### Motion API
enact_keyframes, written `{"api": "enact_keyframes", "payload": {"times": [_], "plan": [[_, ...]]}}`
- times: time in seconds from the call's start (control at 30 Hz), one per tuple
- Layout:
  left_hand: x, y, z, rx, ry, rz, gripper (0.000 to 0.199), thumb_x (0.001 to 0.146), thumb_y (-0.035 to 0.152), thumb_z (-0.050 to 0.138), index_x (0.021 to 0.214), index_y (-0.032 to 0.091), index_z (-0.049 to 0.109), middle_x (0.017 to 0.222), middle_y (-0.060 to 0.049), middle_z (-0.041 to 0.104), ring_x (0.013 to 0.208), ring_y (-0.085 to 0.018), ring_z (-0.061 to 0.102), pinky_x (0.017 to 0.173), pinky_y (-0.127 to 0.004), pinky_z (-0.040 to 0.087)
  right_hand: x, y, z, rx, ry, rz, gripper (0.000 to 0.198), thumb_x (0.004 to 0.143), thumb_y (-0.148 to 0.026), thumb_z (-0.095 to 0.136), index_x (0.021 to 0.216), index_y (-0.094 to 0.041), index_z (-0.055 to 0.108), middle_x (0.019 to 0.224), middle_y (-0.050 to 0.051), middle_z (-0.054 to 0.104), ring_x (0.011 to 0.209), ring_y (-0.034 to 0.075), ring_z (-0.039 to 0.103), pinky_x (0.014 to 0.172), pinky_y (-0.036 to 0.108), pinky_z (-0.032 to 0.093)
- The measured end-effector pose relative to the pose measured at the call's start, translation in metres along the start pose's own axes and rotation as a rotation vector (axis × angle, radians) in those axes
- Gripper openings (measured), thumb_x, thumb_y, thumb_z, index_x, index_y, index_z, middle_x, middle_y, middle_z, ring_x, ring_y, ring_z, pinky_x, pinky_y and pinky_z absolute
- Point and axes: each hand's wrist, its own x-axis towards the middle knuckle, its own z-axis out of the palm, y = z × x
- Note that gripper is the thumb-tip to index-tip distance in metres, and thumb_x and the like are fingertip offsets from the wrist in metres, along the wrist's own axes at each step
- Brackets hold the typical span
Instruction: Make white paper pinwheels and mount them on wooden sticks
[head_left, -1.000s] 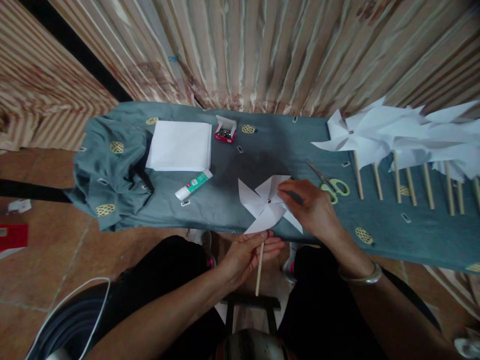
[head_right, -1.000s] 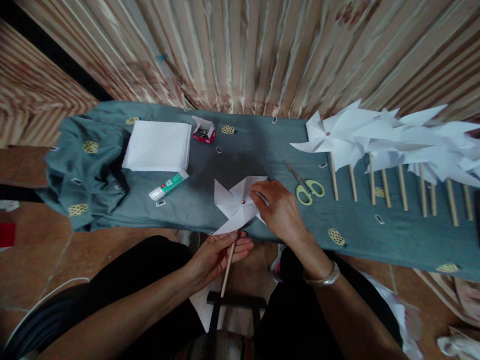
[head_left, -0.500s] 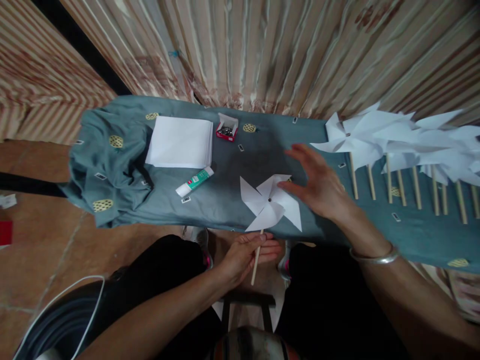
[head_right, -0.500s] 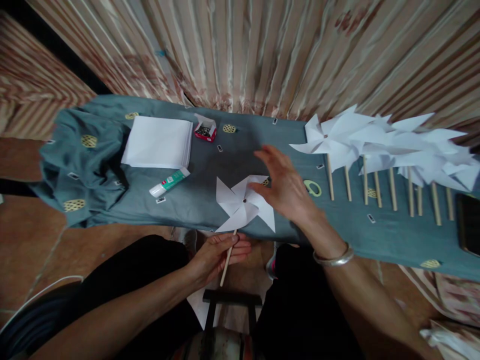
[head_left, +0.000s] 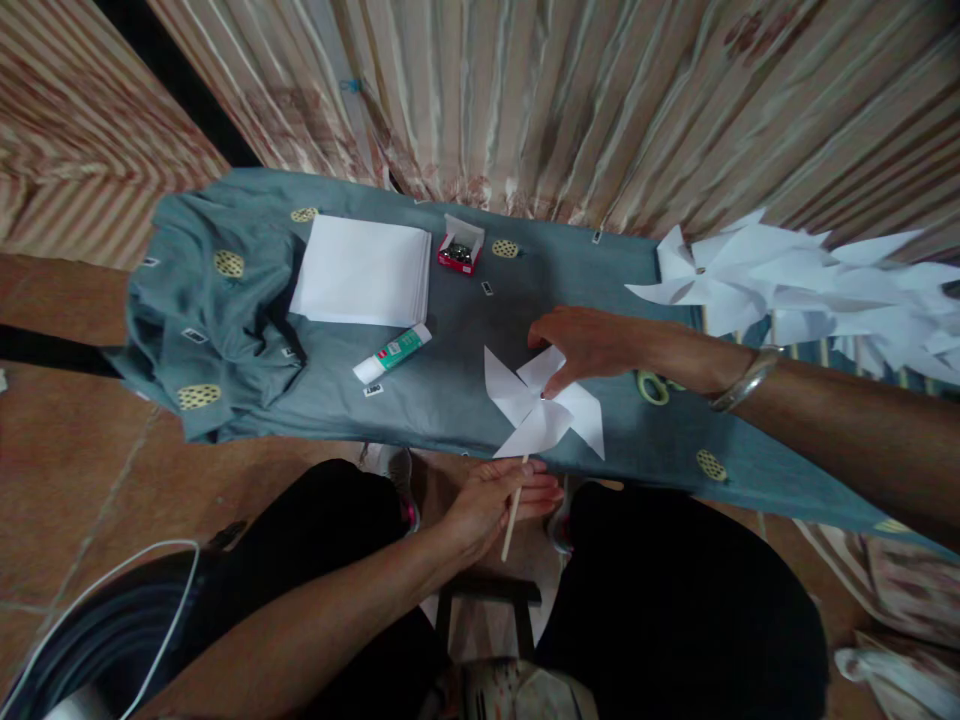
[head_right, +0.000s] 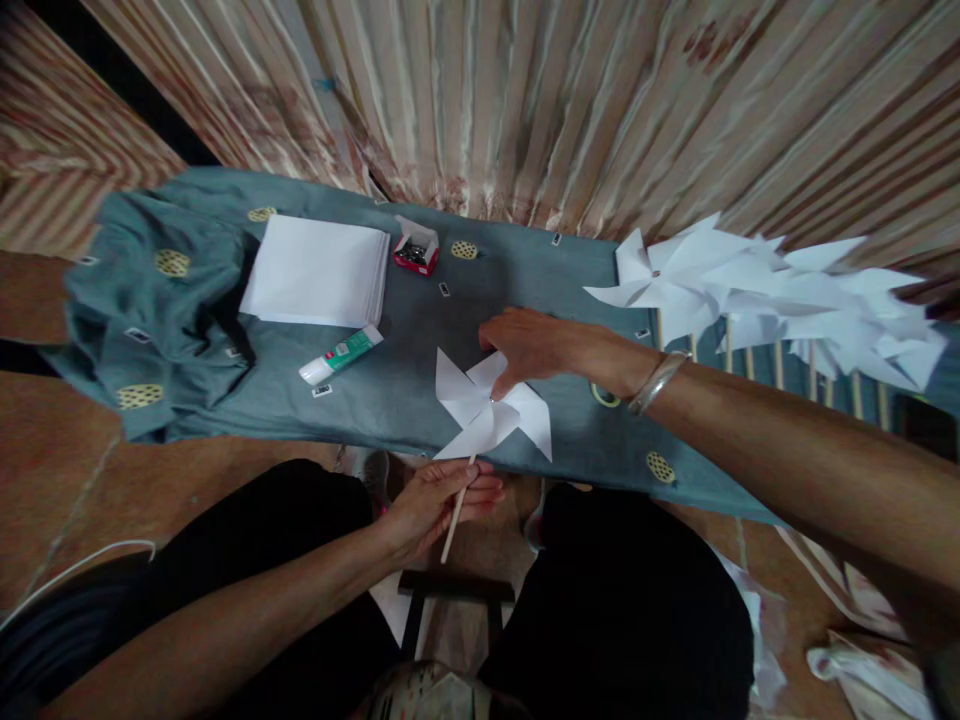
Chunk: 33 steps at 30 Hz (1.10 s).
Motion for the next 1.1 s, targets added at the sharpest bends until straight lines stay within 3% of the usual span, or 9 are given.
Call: {"api": "enact_keyframes", "payload": {"times": [0.17, 0.67, 0.83, 1.1], "plan": [[0.002, 0.000, -0.001, 0.004, -0.007, 0.005, 0.011, 0.088, 0.015, 0.066, 0.086, 0.005, 0.072, 0.076, -0.013, 0.077, 0.068, -0.019, 0.075, 0.071, -0.028, 0.059, 0.003, -0.008, -0.009, -0.074, -0.144, 0.003, 0.059, 0.064, -0.047, 0.077, 0.111, -0.012, 0.068, 0.104, 0.012, 0.071, 0.099, 0.030, 0.063, 0.082, 0.036, 0.046], [0.003, -0.002, 0.001, -0.013, -0.025, -0.002, 0.017, 0.093, 0.013, 0.057, 0.084, 0.006, 0.069, 0.071, -0.012, 0.075, 0.064, -0.017, 0.074, 0.066, -0.026, 0.058, 0.012, -0.004, -0.002, -0.193, -0.168, -0.061, 0.050, 0.069, -0.050, 0.079, 0.102, -0.016, 0.067, 0.098, 0.009, 0.069, 0.092, 0.029, 0.063, 0.078, 0.035, 0.044], [0.005, -0.004, -0.001, -0.011, -0.067, 0.024, 0.013, 0.088, 0.018, 0.067, 0.082, 0.007, 0.069, 0.070, -0.010, 0.075, 0.064, -0.018, 0.074, 0.063, -0.026, 0.058, 0.015, -0.003, -0.001, -0.213, -0.176, -0.072, 0.052, 0.067, -0.051, 0.081, 0.103, -0.016, 0.067, 0.097, 0.010, 0.070, 0.090, 0.030, 0.063, 0.075, 0.035, 0.042], [0.006, -0.006, -0.004, 0.028, -0.083, 0.028, 0.029, 0.074, 0.035, 0.082, 0.080, 0.010, 0.069, 0.066, -0.007, 0.073, 0.058, -0.016, 0.069, 0.058, -0.025, 0.053, 0.019, -0.006, -0.004, -0.232, -0.274, -0.071, 0.046, 0.073, -0.047, 0.079, 0.105, -0.016, 0.069, 0.101, 0.014, 0.071, 0.094, 0.031, 0.065, 0.073, 0.035, 0.039]]}}
